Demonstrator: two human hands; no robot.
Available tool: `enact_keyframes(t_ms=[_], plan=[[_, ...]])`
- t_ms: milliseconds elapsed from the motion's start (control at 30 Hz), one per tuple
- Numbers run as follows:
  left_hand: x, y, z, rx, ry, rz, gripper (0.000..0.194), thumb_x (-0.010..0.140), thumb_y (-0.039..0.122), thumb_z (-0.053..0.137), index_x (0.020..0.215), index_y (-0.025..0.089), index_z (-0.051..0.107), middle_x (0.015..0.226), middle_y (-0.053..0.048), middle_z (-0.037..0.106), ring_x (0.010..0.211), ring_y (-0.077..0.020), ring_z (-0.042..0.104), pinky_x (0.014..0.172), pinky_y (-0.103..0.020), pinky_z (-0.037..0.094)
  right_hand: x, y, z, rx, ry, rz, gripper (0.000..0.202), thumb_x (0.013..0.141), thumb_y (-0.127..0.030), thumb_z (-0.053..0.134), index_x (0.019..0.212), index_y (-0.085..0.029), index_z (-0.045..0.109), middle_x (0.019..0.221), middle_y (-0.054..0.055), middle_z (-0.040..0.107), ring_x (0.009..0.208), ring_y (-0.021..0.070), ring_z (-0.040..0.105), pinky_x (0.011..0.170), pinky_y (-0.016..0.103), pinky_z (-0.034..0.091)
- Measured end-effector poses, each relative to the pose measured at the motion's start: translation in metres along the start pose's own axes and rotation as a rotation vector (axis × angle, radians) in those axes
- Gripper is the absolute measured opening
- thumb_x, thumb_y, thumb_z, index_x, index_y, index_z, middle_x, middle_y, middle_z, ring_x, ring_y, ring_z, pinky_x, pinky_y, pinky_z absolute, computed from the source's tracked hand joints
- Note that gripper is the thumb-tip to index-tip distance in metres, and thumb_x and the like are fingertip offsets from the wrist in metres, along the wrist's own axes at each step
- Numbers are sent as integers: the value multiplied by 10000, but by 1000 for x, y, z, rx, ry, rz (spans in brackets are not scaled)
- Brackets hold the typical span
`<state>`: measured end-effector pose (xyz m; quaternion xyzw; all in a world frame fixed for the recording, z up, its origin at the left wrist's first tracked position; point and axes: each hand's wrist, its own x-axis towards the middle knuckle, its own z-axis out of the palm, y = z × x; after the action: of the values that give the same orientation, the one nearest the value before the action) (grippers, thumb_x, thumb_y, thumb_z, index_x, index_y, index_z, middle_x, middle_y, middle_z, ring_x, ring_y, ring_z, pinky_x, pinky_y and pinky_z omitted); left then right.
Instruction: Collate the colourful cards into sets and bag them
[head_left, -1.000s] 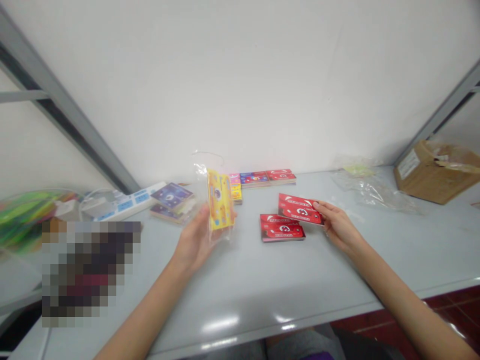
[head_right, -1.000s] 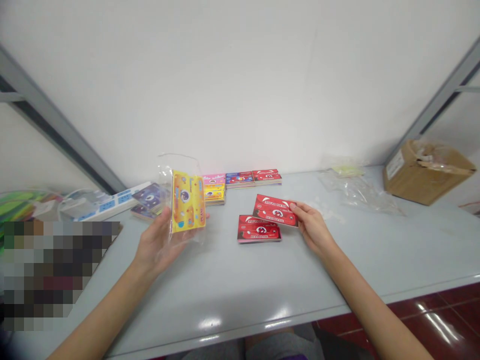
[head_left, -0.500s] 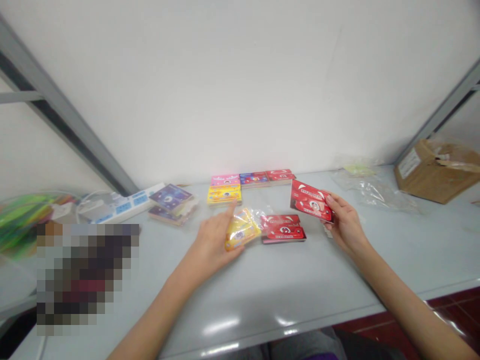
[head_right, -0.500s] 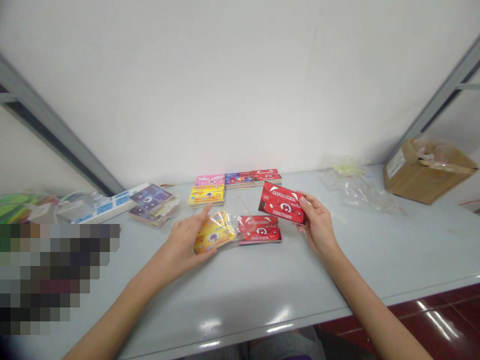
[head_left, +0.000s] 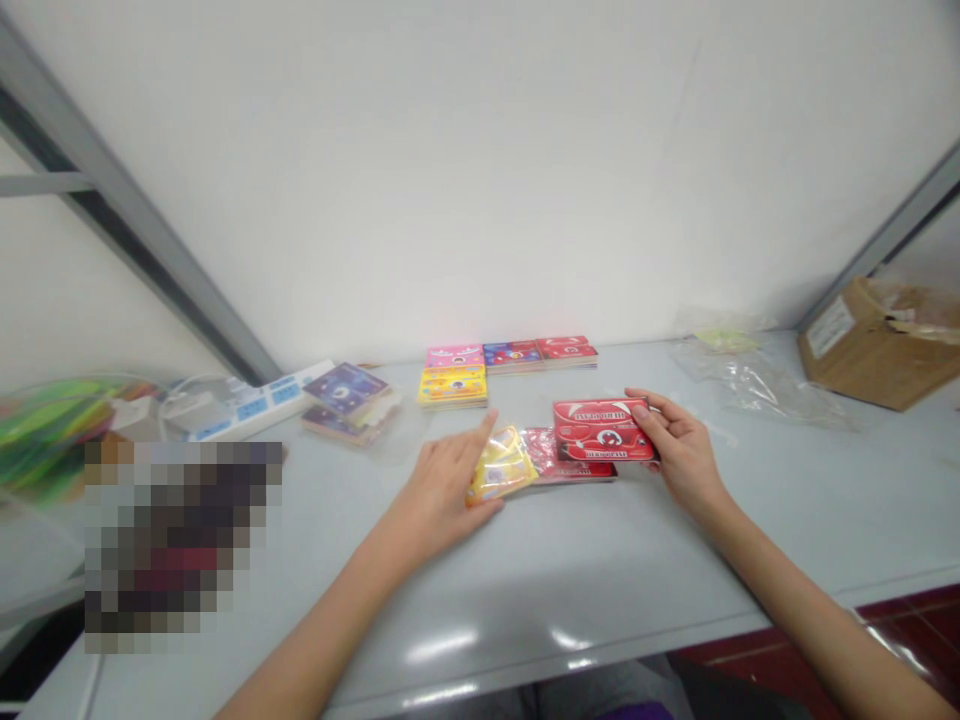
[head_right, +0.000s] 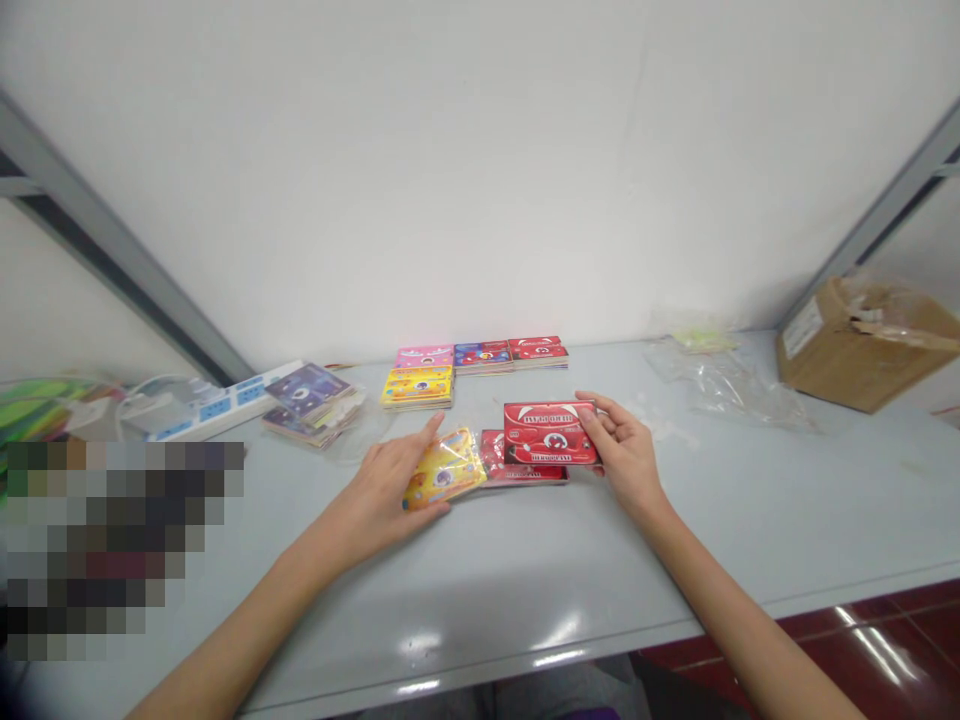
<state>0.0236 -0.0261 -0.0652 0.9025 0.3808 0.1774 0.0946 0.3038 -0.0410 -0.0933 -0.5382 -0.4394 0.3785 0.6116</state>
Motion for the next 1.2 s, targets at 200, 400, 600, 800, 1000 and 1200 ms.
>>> enact_keyframes(t_ms=[200, 400, 600, 800, 1000, 1200], plan=[[1, 6, -2, -24, 0, 15, 860, 755, 277, 567, 1388, 249, -15, 1248, -90, 454, 1116, -259, 428, 911, -396, 312, -3, 0, 3, -34, -34, 0, 464, 709, -477, 584, 1085, -205, 565, 573, -25, 571, 372, 77, 413, 311, 196, 287], [1, 10, 0, -72, -8, 61, 852, 758, 249, 568, 1387, 262, -6, 1240, -84, 459, 1111, -253, 428, 913, -393, 315, -3, 6, 5, -23, -103, 81, 447, 689, -467, 613, 1055, -213, 579, 627, -15, 618, 549, 144, 575, 499, 252, 456], [1, 11, 4, -100, -14, 56, 872, 755, 268, 577, 1388, 254, -24, 1261, -87, 444, 1115, -247, 419, 911, -395, 320, -5, 5, 11, 163, -67, 90, 366, 664, -411, 667, 937, -251, 483, 651, -30, 644, 510, 134, 590, 477, 240, 472], [1, 15, 4, -131, -12, 57, 863, 762, 277, 569, 1389, 237, -22, 1259, -99, 440, 1104, -245, 427, 914, -398, 321, -8, 6, 11, 49, -77, -2, 223, 723, -416, 610, 827, -220, 619, 665, -6, 664, 529, 123, 578, 508, 237, 467], [1, 19, 7, -141, -36, 57, 910, 749, 285, 596, 1387, 238, -51, 1258, -90, 451, 1112, -236, 429, 922, -385, 321, -16, -7, 17, -255, -523, -147, 325, 833, -417, 453, 1039, -254, 645, 1202, 31, 562, 1156, 221, 464, 992, 405, 324], [1, 18, 6, -70, -81, 6, 1033, 689, 495, 632, 1381, 240, -91, 1343, -103, 368, 1160, -267, 386, 948, -413, 282, -10, -1, 14, -318, -458, -229, 299, 836, -397, 452, 963, -232, 667, 1076, 56, 631, 1058, 203, 532, 946, 388, 372]])
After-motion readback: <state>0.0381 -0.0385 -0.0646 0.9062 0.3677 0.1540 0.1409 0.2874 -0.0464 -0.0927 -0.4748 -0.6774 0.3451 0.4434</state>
